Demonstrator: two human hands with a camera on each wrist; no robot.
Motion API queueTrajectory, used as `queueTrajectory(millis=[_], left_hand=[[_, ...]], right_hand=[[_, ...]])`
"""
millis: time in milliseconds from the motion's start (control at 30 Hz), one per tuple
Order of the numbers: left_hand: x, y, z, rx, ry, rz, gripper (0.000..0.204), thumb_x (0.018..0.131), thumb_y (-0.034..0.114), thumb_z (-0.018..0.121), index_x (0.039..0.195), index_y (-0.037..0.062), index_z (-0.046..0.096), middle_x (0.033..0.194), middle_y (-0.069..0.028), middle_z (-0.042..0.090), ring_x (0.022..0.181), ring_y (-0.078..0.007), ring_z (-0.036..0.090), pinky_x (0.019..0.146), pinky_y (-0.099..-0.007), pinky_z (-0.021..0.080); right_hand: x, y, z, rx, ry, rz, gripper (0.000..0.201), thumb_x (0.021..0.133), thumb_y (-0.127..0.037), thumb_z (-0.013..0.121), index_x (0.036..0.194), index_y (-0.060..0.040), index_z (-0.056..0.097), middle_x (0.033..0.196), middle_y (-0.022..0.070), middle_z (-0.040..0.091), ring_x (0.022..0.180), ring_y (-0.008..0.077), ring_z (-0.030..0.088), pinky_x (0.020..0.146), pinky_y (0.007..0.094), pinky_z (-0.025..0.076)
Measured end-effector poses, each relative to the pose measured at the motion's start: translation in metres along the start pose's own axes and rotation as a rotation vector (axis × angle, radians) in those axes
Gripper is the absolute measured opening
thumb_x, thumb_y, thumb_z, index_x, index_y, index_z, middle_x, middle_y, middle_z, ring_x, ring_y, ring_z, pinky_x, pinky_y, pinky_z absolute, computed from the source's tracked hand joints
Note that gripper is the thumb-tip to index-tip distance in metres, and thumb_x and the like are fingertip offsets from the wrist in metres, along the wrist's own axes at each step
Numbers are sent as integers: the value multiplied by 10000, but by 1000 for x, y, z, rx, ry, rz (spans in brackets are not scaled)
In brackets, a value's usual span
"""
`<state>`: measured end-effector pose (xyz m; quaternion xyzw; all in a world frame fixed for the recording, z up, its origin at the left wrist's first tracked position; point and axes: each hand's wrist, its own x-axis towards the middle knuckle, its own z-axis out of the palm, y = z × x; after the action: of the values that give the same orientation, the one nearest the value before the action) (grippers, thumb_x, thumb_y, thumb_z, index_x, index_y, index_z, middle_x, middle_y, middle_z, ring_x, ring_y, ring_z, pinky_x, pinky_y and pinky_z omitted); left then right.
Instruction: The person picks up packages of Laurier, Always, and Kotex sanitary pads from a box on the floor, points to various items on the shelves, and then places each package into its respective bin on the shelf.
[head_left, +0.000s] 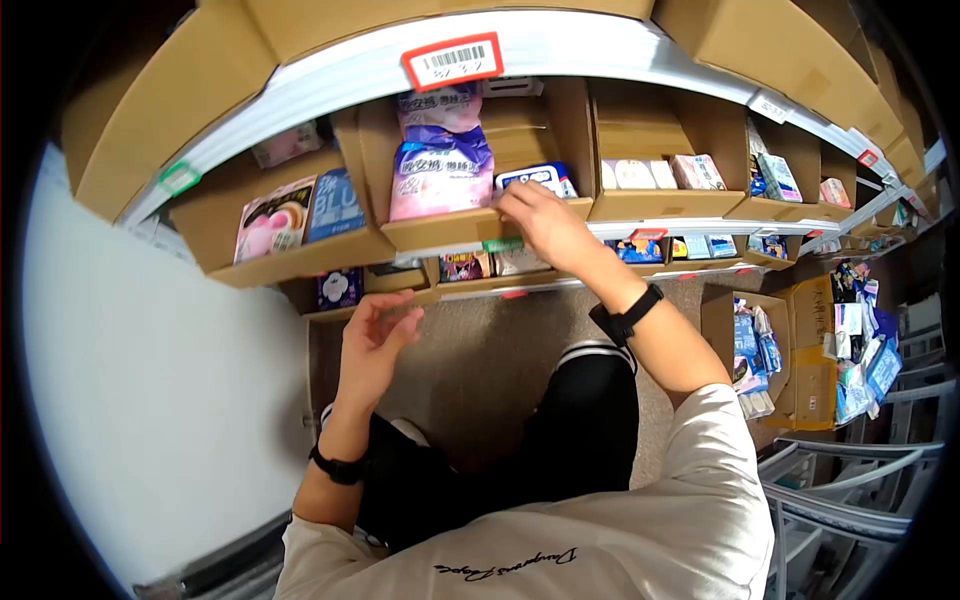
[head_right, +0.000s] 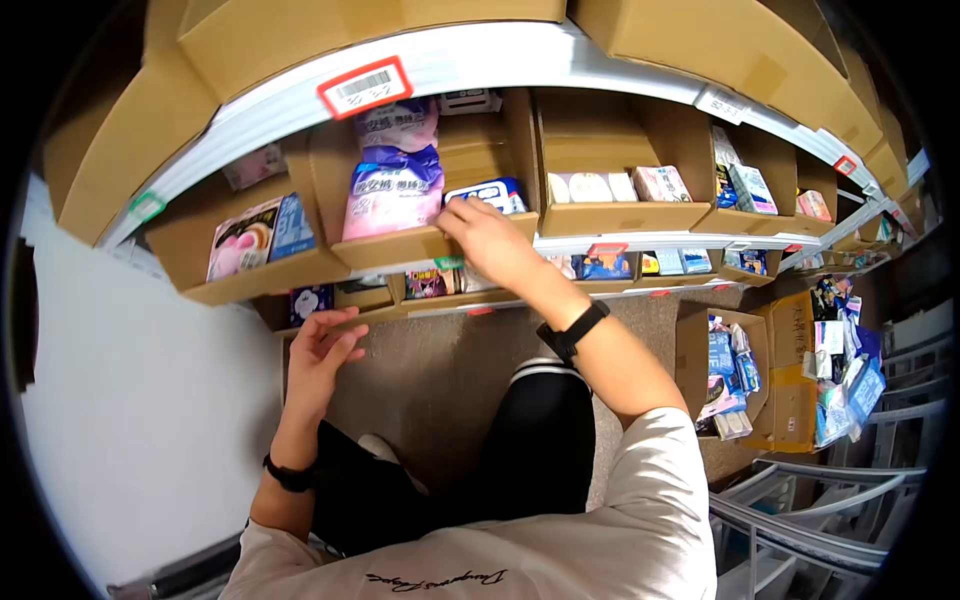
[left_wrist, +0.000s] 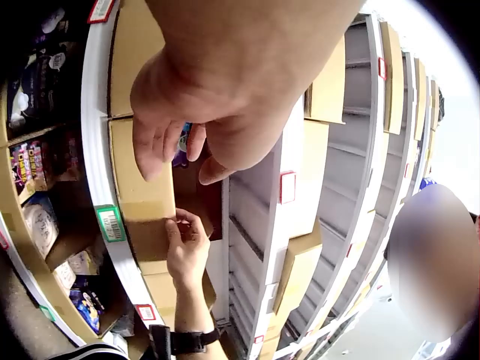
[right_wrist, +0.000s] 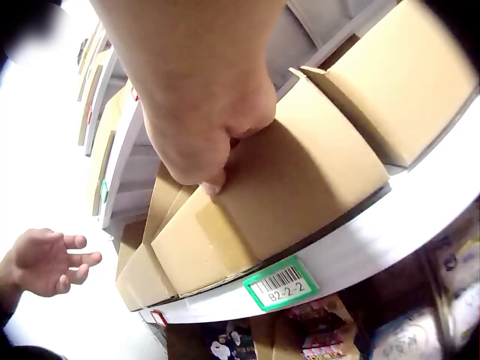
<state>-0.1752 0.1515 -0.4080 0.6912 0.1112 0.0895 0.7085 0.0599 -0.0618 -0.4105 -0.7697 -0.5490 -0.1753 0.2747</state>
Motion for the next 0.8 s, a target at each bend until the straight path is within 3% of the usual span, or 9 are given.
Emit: queueTrajectory(millis=[167,300,367,433,567,633,700,767,800], left_hand=[[49,25,-6,-105,-77,-22,251,964,68,559,1210,44,516,1275,-134,583,1080,-233,637,838,-312,550],[55,85,-9,-115,-40,-64,261,956,60,561,1207,14,505,1217,-135,605,1053,-223,643,841,-310,536],[45,119,-15,-148,-94,-32,278,940,105,596,1188,6,518,1217,-144,608,1032,-230,649,833,-318,534],[28,159,-15,-126,-70,-48,261,913,140,632,1127,16,548,1203,-165,611,995,-243,658,821,-325,534],[9,231,-8,-174,-263,-42,121,874,40,579,989,53,544,1179,-174,605,990,-266,654,815,-349,539],[12,271,17,-135,-330,-81,101,846,15,563,937,54,542,1178,-176,602,997,-271,647,819,-356,540],[17,307,59,-160,-400,-159,82,837,22,570,910,52,548,1179,-172,603,1005,-270,641,824,-353,537],[33,359,145,-23,-554,-195,54,842,42,591,889,39,565,1165,-173,613,1000,-260,640,818,-341,521],[40,372,174,-19,-614,-199,42,849,42,593,885,31,573,1159,-173,616,992,-259,642,814,-343,519]], right_hand=[[16,21,4,54,12,69,296,770,-2,567,1060,-45,608,1035,115,585,995,318,567,894,393,475],[21,22,3,22,-158,179,374,796,-17,547,1163,-55,604,1130,148,586,1099,330,563,968,396,469],[15,9,-7,-68,-127,191,344,854,-66,555,1196,-54,588,1206,163,534,1157,346,516,1014,414,432],[9,-18,-41,31,-61,255,320,870,-109,596,1187,-59,590,1213,166,517,1165,346,504,1019,417,425],[-21,-65,-125,138,-110,386,280,866,-146,638,1129,-58,602,1171,142,541,1123,332,533,995,407,444],[-34,-87,-178,341,-148,425,218,856,-151,656,1048,-55,617,1125,103,567,1074,312,565,946,404,476],[-46,-100,-228,349,-88,552,169,863,-167,655,989,-60,623,1070,92,596,993,309,608,871,413,510],[-65,-113,-304,426,-200,800,165,868,-186,651,986,-73,624,1046,120,616,954,326,628,820,430,519],[-75,-112,-318,454,-189,857,181,867,-204,653,996,-81,622,1032,127,639,926,337,641,795,438,519]])
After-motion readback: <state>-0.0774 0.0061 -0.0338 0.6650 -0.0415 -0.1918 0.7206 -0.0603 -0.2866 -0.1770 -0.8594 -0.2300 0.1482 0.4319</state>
